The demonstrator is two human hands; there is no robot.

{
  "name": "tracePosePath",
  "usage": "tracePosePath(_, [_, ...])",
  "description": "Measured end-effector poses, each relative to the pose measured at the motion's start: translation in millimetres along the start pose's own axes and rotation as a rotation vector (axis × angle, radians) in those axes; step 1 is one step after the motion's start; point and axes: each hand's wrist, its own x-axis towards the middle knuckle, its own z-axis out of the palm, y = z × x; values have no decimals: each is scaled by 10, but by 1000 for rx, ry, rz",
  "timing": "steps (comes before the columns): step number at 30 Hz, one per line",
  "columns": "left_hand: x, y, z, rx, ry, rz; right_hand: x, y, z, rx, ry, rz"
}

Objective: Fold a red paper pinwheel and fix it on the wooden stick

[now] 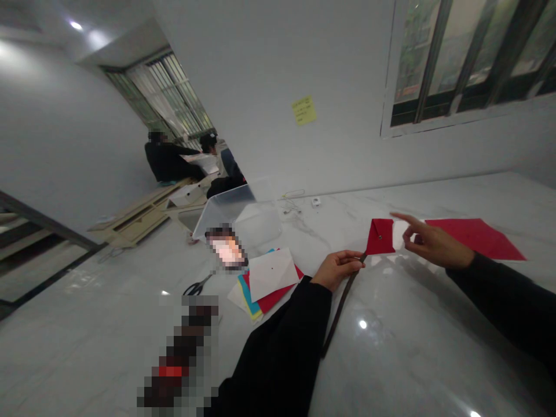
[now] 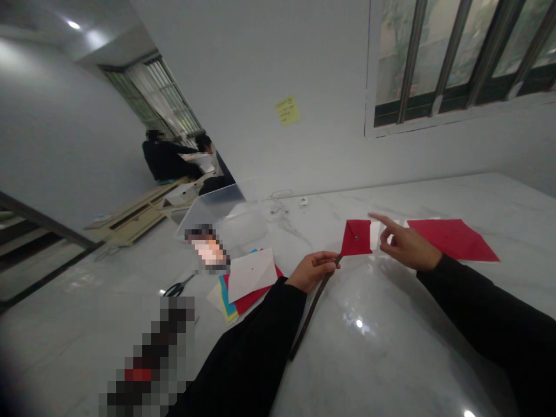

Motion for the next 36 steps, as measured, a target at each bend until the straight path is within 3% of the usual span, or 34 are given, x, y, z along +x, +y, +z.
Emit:
tracePosePath(3, [5,13,-9,-72,36,16,3,117,-5,-51,-349,-15])
tracePosePath(5, [9,20,-13,-94,46,29,5,164,6,-70,-394,17])
tracePosePath(13, [6,60,0,-73,44,27,36,30,-58,-45,18,63])
tracePosePath(19, [9,56,-8,-75,33,34,4,-182,-22,182,179,136])
tracePosePath(22, [7,42,-5,-74,21,21,-5,-172,34,263,208,119])
tracePosePath(24, [4,33,-1,-62,20,5,-1,-91,47,228,124,83])
tracePosePath(27, [4,21,0,-51,32,-7,15,72,36,134,-179,40])
tracePosePath(29, [8,16,-4,-63,37,4,28,146,27,96,-303,32])
tracePosePath(33, [16,17,-8,-91,50,31,34,71,61,137,-256,49])
tracePosePath(36, [12,28,10,-90,54,35,-18,-173,206,321,-341,52])
